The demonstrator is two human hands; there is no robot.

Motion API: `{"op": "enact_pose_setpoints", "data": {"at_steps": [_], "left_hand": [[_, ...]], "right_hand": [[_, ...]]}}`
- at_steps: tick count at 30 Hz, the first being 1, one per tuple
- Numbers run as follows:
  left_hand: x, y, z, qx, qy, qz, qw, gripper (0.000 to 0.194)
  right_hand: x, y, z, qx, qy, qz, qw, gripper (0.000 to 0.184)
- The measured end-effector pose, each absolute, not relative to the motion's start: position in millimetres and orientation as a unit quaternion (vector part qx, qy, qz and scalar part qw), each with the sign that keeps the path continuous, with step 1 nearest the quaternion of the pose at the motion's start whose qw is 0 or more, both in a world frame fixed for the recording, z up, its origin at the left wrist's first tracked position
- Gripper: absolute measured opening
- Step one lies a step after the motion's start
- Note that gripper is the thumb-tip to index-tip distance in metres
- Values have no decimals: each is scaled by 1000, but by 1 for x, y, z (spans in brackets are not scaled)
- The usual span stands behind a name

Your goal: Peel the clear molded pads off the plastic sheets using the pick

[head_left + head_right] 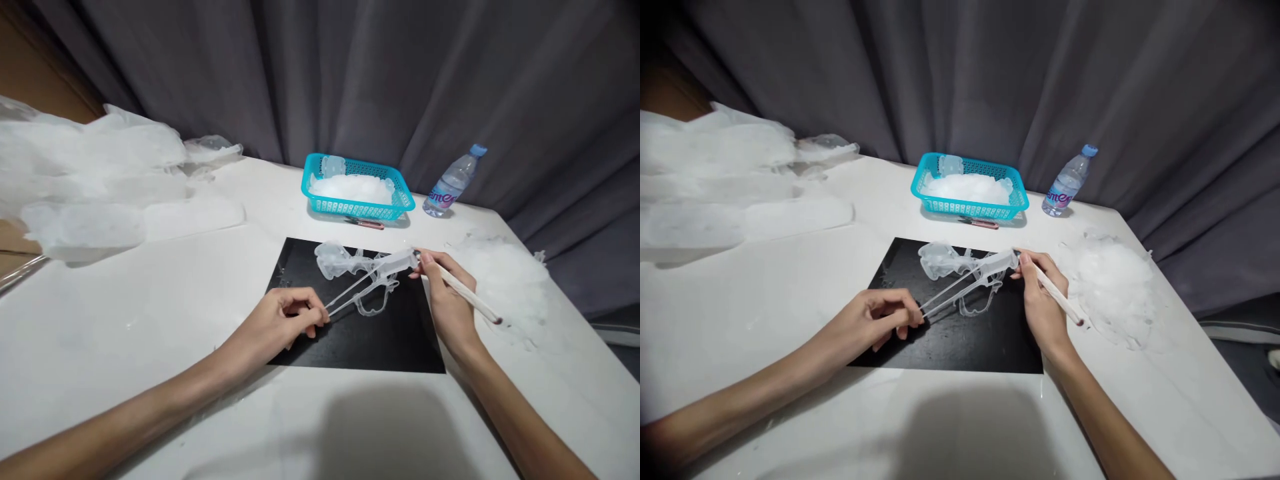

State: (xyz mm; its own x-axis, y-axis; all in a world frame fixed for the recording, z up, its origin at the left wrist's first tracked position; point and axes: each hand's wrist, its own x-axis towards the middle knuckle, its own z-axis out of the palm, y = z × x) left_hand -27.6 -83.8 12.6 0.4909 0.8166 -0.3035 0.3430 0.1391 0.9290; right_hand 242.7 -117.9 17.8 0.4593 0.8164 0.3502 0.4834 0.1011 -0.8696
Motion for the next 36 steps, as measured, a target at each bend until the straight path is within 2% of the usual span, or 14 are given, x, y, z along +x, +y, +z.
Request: {"op": "enact_pose_setpoints", "data": {"at_steps": [2, 5, 8, 11, 14, 18, 21, 27, 32, 36], "left_hand": [[-29, -81, 15, 621, 458, 178, 610, 20], [-32, -81, 23, 597, 431, 148, 660, 45], [-33, -85, 28, 569, 401, 142, 704, 61], [-33, -86, 22, 596, 395, 188, 673, 51], [-32, -86, 14, 605, 370, 204, 675, 39], [-29, -90, 11, 585, 358, 205, 699, 34], [-28, -95, 10, 628, 356, 190, 666, 33], [-25, -101, 11, 716, 335, 159, 592, 31], [-25, -100, 8, 721, 342, 166, 580, 25], [-25, -96, 4, 690, 373, 179, 594, 30]], "right_hand": [[235, -125, 17, -635, -535, 151, 536, 23], [209, -145, 12, -554, -648, 146, 502, 18], [185, -165, 5, -420, -765, 185, 453, 35], [177, -176, 2, -351, -818, 257, 376, 45], [185, -176, 6, -365, -804, 280, 377, 40], [202, -166, 7, -426, -792, 171, 402, 35], [203, -158, 3, -461, -792, 102, 387, 34], [187, -148, 6, -467, -816, 133, 312, 39], [188, -145, 15, -473, -792, 183, 341, 18], [189, -145, 18, -514, -755, 243, 326, 13]]}}
